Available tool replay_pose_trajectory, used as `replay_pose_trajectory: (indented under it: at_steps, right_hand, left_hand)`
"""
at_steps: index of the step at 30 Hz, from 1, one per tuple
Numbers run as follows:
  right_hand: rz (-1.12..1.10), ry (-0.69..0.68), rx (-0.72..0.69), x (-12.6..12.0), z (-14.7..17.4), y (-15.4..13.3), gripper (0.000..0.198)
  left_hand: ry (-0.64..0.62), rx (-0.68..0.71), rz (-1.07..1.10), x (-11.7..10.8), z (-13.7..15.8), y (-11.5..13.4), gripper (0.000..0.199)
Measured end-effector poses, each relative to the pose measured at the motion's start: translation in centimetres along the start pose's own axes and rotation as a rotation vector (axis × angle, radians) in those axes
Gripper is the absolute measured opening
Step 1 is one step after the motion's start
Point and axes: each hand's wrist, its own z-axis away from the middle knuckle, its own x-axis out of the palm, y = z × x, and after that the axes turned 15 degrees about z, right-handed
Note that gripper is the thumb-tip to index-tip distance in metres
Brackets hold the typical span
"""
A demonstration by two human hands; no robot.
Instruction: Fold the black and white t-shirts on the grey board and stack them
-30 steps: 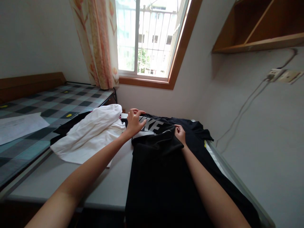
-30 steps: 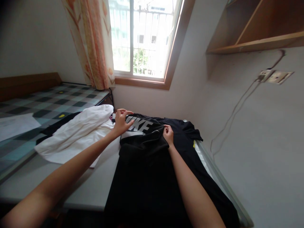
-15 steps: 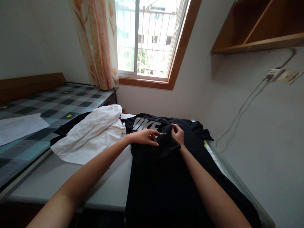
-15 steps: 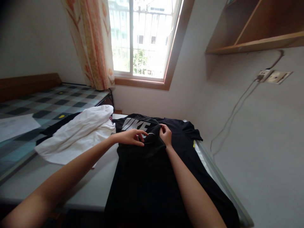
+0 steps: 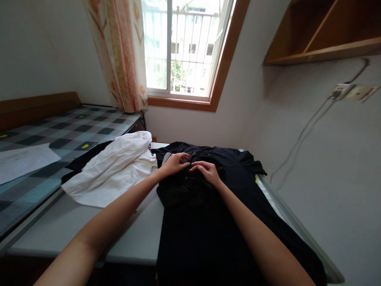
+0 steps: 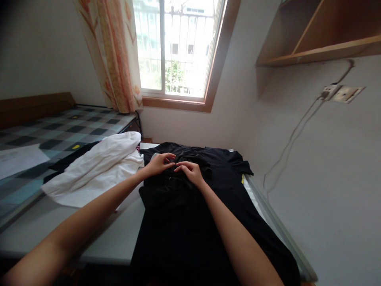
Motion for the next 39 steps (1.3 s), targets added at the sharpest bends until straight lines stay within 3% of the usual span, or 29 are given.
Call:
replay_pose_trajectory:
  at_steps: [4, 6, 10, 13, 19, 24, 30, 34, 39]
  right_hand:
    - [0.061, 0.4, 0.057, -0.9, -0.6, 1.7, 0.031]
    - [0.175, 0.532, 0.062, -1.7, -0.8, 2.9, 0.03]
    - [0.297, 0.604, 0.113, -3.3, -0.9, 5.3, 0.032]
    - [0.272, 0.619, 0.194, -4.0, -1.0, 6.7, 0.034]
    - [0.382, 0.733, 0.295, -4.4, -1.0, 7.9, 0.034]
    - [0.45, 0.667, 0.385, -4.4, -0.8, 8.0, 0.035]
    - [0.533, 0.609, 0.377, -4.1, -0.6, 8.1, 0.032]
    - [0.554, 0.587, 0.35, -4.0, -0.5, 8.4, 0.024]
    - [0.503, 0.591, 0.262, -4.0, -0.7, 8.6, 0.02]
  left_hand:
    - [-0.086, -0.097, -0.061, 0.1, 0.2, -0.3, 0.033]
    - [-0.105, -0.124, -0.091, 0.1, 0.5, 0.0, 0.043]
    - [-0.177, -0.072, -0.138, 0.0, 0.9, 0.7, 0.058]
    - [-0.155, 0.002, -0.157, 0.1, 0.9, 0.5, 0.043]
    - [0.228, 0.089, -0.293, 0.5, 1.1, -2.6, 0.024]
    - [0.524, 0.043, -0.232, 0.1, 1.1, -5.0, 0.018]
    - [0.674, -0.075, -0.187, -0.2, 1.0, -5.5, 0.025]
    - [0.57, 0.057, -0.259, 0.0, 1.6, -4.4, 0.05]
    - [0.159, 0.33, -0.069, 0.1, 1.7, 0.0, 0.034]
